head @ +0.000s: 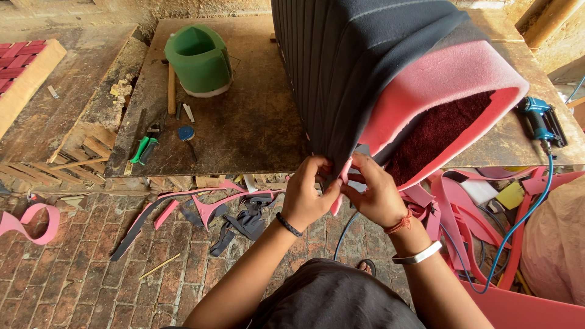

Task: The person trims excess pink foam from the edge of a padded seat cushion using shears, folds the dark fabric cover over the cushion edge, and staples the fabric to the cushion base with a pneumatic stapler, working around the cushion and smoothing the cover by hand.

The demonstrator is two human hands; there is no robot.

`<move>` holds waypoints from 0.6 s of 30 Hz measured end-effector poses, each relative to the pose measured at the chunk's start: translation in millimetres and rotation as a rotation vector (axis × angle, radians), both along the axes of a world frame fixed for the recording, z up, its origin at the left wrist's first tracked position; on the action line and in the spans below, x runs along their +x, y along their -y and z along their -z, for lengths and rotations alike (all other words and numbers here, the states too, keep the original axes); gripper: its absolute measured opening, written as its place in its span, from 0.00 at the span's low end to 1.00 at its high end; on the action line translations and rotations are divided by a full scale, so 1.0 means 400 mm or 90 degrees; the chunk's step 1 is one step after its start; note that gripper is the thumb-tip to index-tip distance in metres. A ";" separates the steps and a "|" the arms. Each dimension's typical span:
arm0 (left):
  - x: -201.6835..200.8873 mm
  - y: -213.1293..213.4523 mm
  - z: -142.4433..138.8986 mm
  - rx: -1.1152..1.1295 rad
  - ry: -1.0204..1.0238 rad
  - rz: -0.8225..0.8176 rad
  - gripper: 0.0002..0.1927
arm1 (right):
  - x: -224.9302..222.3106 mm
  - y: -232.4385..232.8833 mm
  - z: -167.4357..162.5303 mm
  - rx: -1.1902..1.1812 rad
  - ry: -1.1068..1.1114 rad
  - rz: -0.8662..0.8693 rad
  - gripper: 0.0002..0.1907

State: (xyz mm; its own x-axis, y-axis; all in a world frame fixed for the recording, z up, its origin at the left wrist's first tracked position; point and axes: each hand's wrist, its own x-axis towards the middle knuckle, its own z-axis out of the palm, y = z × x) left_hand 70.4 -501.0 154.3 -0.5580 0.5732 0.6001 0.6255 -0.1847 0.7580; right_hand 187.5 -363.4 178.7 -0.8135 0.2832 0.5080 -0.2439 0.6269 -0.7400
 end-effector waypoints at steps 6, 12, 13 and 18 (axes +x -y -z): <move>0.004 -0.031 -0.028 0.073 -0.144 -0.146 0.15 | -0.020 0.049 -0.022 0.054 -0.069 0.211 0.20; -0.056 -0.053 -0.052 0.084 -0.072 -0.159 0.07 | -0.027 0.052 -0.045 0.087 -0.085 0.348 0.11; -0.075 -0.052 -0.056 0.089 -0.071 -0.184 0.07 | -0.027 0.047 -0.051 0.075 -0.094 0.357 0.11; -0.134 -0.036 -0.081 0.019 0.012 -0.209 0.09 | -0.014 0.033 -0.077 0.014 -0.073 0.325 0.11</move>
State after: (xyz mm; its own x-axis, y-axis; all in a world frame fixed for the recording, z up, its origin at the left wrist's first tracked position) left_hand 16.8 -486.7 186.7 -0.7213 0.3437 0.6014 0.6410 0.0022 0.7676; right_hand 181.8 -376.6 209.3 -0.5132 0.6174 0.5962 0.0176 0.7021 -0.7119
